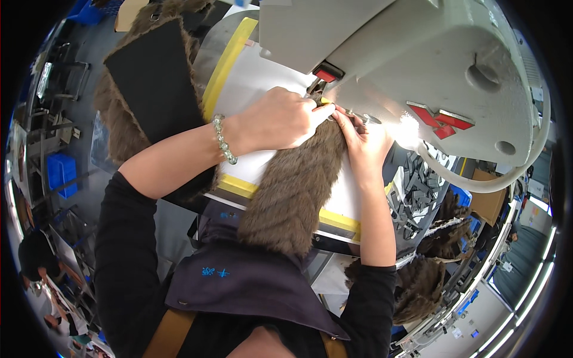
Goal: Sewing metal buckles onto strips of fur using an industrial sewing machine.
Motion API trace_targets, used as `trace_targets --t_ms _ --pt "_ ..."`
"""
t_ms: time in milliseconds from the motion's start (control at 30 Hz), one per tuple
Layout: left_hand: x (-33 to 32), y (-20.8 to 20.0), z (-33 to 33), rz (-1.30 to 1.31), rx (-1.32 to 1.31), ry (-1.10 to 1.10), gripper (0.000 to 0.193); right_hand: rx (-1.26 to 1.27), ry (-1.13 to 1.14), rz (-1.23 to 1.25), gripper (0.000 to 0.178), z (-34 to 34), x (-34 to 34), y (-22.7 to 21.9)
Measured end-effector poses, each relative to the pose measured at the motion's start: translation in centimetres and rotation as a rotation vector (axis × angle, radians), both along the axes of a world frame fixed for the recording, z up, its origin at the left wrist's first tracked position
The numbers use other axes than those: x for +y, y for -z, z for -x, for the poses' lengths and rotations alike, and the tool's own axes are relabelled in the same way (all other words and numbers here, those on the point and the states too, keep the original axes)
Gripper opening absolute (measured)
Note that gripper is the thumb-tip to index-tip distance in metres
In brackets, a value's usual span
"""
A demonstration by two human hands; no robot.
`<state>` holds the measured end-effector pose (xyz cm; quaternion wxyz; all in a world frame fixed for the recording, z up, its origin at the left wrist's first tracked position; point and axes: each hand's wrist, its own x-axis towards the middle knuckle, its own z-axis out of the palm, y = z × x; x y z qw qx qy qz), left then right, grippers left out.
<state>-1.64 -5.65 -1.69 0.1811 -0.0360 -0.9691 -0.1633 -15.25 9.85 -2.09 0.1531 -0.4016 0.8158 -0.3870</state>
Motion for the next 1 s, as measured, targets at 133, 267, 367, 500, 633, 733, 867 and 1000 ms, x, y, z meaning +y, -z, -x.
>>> trace_targets --t_ms 133,267,367,500,633,733,867,1000 --pt "0.2 0.3 0.2 -0.023 0.025 0.001 0.04 0.077 0.021 0.036 0.02 0.3 -0.1 0.5" --pt "0.3 0.2 0.2 -0.007 -0.061 -0.044 0.036 0.091 -0.029 0.037 0.015 0.1 -0.3 -0.5" --pt "0.5 0.1 0.1 0.056 -0.085 -0.058 0.034 0.39 -0.17 0.156 0.013 0.8 -0.4 -0.1" --pt "0.6 0.7 0.0 0.15 0.026 -0.017 0.044 0.598 -0.293 0.137 0.013 1.7 -0.2 -0.4" --pt "0.8 0.7 -0.2 0.174 0.053 -0.026 0.038 0.631 -0.364 0.164 0.015 2.5 -0.3 -0.5" --pt "1.8 0.6 -0.4 0.166 0.071 -0.006 0.031 0.611 -0.38 0.181 0.015 2.7 -0.2 -0.6" --pt "2.3 0.5 -0.3 0.164 0.037 -0.054 0.025 0.565 -0.387 0.203 0.019 3.0 -0.1 -0.6" --pt "1.9 1.0 -0.2 0.024 0.126 -0.101 0.026 0.569 -0.388 0.141 0.022 2.6 0.2 -0.8"
